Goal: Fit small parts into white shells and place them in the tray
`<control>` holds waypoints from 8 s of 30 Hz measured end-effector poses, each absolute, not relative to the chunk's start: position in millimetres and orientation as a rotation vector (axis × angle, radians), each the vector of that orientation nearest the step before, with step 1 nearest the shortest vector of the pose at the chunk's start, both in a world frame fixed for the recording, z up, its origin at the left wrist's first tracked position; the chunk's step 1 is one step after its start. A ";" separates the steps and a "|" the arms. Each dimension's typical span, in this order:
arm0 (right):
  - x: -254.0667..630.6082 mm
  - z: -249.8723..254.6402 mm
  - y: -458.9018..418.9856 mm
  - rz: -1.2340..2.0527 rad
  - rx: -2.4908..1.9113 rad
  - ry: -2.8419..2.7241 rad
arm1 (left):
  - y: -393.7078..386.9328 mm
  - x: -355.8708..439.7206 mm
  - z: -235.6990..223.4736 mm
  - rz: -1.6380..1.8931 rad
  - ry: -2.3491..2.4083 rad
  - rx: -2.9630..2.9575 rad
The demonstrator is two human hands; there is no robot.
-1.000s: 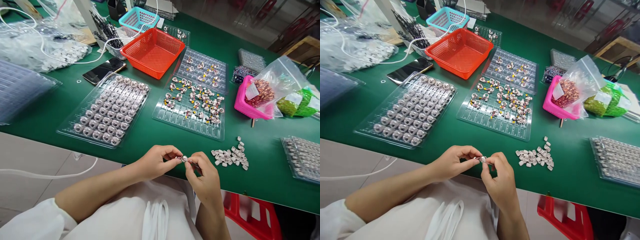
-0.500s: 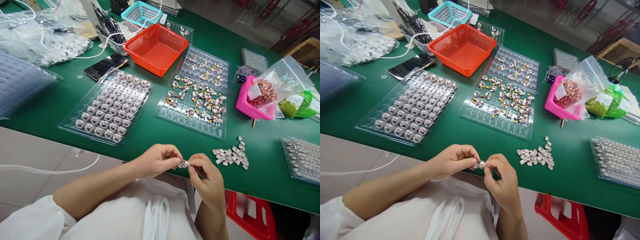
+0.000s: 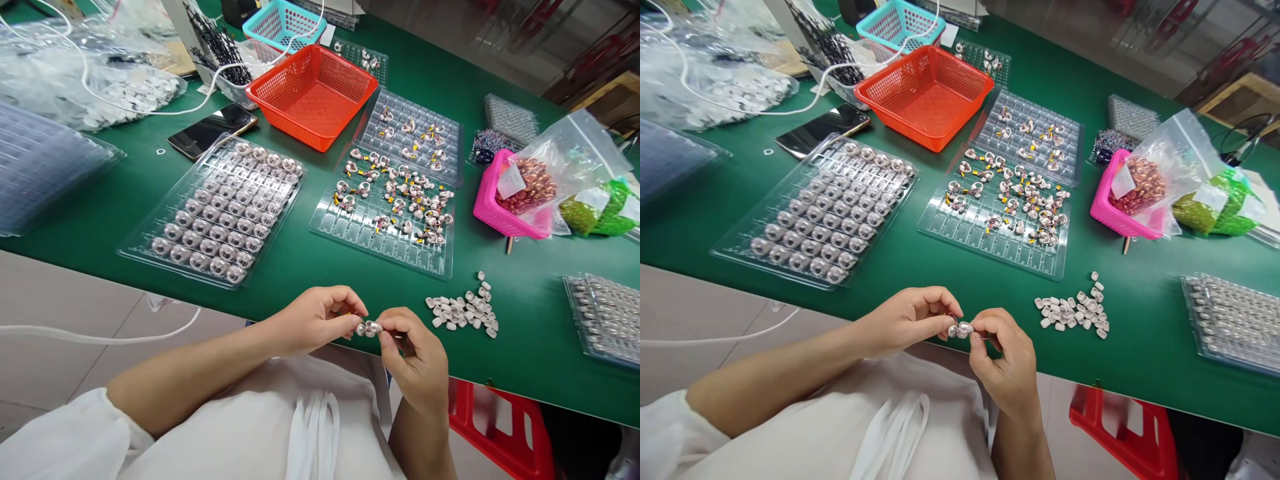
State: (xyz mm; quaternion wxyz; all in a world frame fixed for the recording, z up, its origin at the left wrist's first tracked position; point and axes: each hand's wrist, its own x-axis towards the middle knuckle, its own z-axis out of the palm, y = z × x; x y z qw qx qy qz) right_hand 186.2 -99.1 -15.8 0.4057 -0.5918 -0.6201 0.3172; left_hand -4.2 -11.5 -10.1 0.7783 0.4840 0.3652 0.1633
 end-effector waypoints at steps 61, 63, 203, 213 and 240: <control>176.2 -25.0 -98.5 1.101 -1.371 -1.408 | -24.1 -8.9 -24.5 1.035 0.538 2.126; 177.1 -24.2 -99.2 1.160 -1.350 -1.369 | -23.8 -7.6 -25.1 1.080 0.484 2.191; 153.3 -29.7 -100.8 0.420 -1.604 -1.497 | -13.4 -2.2 -18.3 0.721 0.860 1.617; 155.6 -29.7 -100.3 0.442 -1.575 -1.512 | -9.7 -3.3 -13.6 0.557 0.900 1.417; 150.7 -38.0 -106.0 0.314 -1.547 -1.527 | -11.2 7.3 -15.9 0.565 0.933 0.974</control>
